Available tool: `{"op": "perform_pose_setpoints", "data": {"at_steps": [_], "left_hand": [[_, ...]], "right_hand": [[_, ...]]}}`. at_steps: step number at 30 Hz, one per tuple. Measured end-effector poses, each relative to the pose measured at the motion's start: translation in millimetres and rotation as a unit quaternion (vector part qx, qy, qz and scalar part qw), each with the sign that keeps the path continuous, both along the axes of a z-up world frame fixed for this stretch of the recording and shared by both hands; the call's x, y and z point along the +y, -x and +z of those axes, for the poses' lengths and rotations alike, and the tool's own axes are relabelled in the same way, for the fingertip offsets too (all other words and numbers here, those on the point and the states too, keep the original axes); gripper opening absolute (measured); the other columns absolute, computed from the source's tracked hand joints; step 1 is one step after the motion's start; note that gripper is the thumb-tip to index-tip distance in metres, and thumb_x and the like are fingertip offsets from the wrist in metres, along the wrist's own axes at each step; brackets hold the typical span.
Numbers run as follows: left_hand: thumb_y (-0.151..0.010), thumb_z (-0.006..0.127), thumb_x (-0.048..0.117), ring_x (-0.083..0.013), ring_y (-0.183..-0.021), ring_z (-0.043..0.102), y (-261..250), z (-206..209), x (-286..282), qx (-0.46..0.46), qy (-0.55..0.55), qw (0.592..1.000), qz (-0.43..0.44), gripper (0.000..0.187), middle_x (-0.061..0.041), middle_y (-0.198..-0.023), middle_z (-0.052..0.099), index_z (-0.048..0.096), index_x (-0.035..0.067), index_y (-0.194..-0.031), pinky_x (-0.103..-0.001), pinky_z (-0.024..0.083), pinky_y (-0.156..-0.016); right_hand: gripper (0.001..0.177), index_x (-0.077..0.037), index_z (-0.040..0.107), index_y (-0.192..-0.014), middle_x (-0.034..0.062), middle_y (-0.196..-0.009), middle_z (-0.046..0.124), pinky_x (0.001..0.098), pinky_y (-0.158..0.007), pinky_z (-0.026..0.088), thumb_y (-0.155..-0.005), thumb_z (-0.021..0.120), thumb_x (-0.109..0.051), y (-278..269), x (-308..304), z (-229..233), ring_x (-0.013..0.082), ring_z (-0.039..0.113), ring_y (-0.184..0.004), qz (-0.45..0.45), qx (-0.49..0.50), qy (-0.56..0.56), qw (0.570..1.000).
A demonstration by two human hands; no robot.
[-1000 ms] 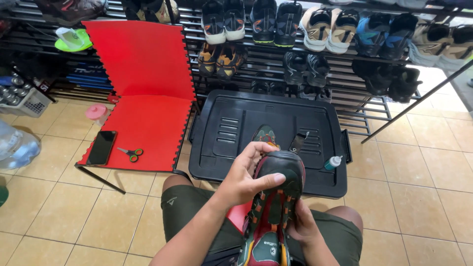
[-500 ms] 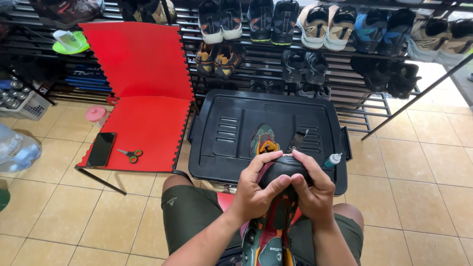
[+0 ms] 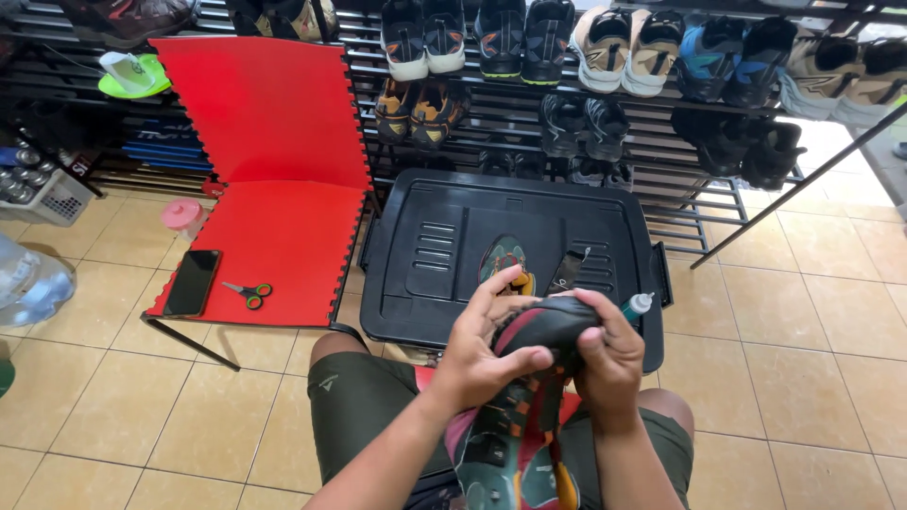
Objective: Repairing a green hiking boot by applying adhesive to the sole and pressing it back onto the shoe body.
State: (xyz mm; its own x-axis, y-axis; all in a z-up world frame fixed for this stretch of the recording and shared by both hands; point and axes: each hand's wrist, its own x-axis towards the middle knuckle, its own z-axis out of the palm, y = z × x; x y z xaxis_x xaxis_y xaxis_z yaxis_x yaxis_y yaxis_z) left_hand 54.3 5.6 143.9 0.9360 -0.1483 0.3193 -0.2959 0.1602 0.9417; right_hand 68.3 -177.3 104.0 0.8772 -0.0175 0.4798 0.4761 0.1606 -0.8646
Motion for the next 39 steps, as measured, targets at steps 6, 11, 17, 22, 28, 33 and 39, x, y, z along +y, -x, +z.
{"op": "perform_pose_setpoints", "data": {"at_steps": [6, 11, 17, 22, 28, 33, 39], "left_hand": [[-0.081, 0.079, 0.041, -0.0218, -0.129, 0.06, 13, -6, 2, 0.027, -0.051, 0.998, -0.03, 0.074, -0.012, -0.14, 0.063, 0.054, 0.01, -0.143, -0.035, 0.047, -0.111], [-0.085, 0.077, 0.038, -0.0189, -0.121, 0.066, 27, 22, -2, -0.005, -0.113, 0.993, 0.027, 0.068, -0.01, -0.136, 0.068, 0.055, 0.011, -0.143, -0.032, 0.053, -0.103], [-0.092, 0.071, 0.034, -0.0267, -0.121, 0.068, 31, 16, -6, -0.055, -0.124, 0.99, 0.049, 0.058, -0.015, -0.135, 0.067, 0.055, 0.002, -0.138, -0.034, 0.054, -0.104], [-0.091, 0.073, 0.033, -0.0248, -0.117, 0.068, 30, 17, -6, -0.041, -0.11, 0.992, 0.038, 0.059, -0.015, -0.132, 0.068, 0.056, 0.0, -0.138, -0.034, 0.055, -0.103], [-0.085, 0.082, 0.026, -0.0322, -0.145, 0.044, -1, -33, 26, 0.095, 0.065, 0.981, -0.155, 0.092, -0.017, -0.155, 0.049, 0.034, 0.013, -0.162, -0.048, 0.037, -0.116], [-0.08, 0.085, 0.009, -0.0214, -0.127, 0.055, 6, -20, 22, 0.162, 0.077, 0.958, -0.225, 0.081, -0.016, -0.14, 0.061, 0.049, 0.008, -0.152, -0.042, 0.052, -0.105], [-0.084, 0.086, 0.012, -0.0163, -0.1, 0.069, -7, 7, 8, 0.194, 0.087, 0.958, -0.191, 0.051, -0.013, -0.111, 0.077, 0.068, 0.004, -0.13, -0.035, 0.063, -0.079]], "right_hand": [[0.063, -0.002, 0.056, -0.135, 0.0218, -0.125, 0.065, 0.043, -0.102, 0.055, -0.096, 0.068, -0.049, -2, 3, 5, 0.0328, 0.064, -0.116, 0.089, 0.036, -0.09, 0.991], [0.088, -0.003, 0.043, -0.147, 0.0203, -0.13, 0.059, 0.0383, -0.096, 0.056, -0.086, 0.076, -0.057, 6, 11, 22, 0.0291, 0.061, -0.118, 0.106, 0.044, -0.042, 0.992], [0.069, -0.005, 0.051, -0.134, 0.0155, -0.114, 0.063, 0.0378, -0.094, 0.055, -0.083, 0.078, -0.043, 9, 7, 18, 0.0276, 0.065, -0.106, 0.064, 0.061, -0.016, 0.996], [0.067, -0.006, 0.053, -0.133, 0.0127, -0.114, 0.063, 0.0352, -0.091, 0.055, -0.084, 0.077, -0.044, 10, 9, 15, 0.0242, 0.064, -0.102, 0.04, 0.068, -0.018, 0.997], [0.082, 0.005, 0.045, -0.137, 0.0289, -0.109, 0.061, 0.0374, -0.08, 0.059, -0.074, 0.078, -0.037, -18, 5, -4, 0.0303, 0.067, -0.1, 0.033, 0.023, -0.124, 0.991], [0.076, 0.002, 0.047, -0.137, 0.0299, -0.112, 0.063, 0.0373, -0.081, 0.06, -0.078, 0.077, -0.035, -19, 23, 11, 0.0337, 0.068, -0.106, 0.03, 0.026, -0.139, 0.99], [0.099, -0.006, 0.03, -0.157, 0.0196, -0.122, 0.058, 0.0394, -0.08, 0.057, -0.072, 0.079, -0.022, -12, 7, 34, 0.023, 0.059, -0.104, 0.066, 0.128, -0.043, 0.989]]}}
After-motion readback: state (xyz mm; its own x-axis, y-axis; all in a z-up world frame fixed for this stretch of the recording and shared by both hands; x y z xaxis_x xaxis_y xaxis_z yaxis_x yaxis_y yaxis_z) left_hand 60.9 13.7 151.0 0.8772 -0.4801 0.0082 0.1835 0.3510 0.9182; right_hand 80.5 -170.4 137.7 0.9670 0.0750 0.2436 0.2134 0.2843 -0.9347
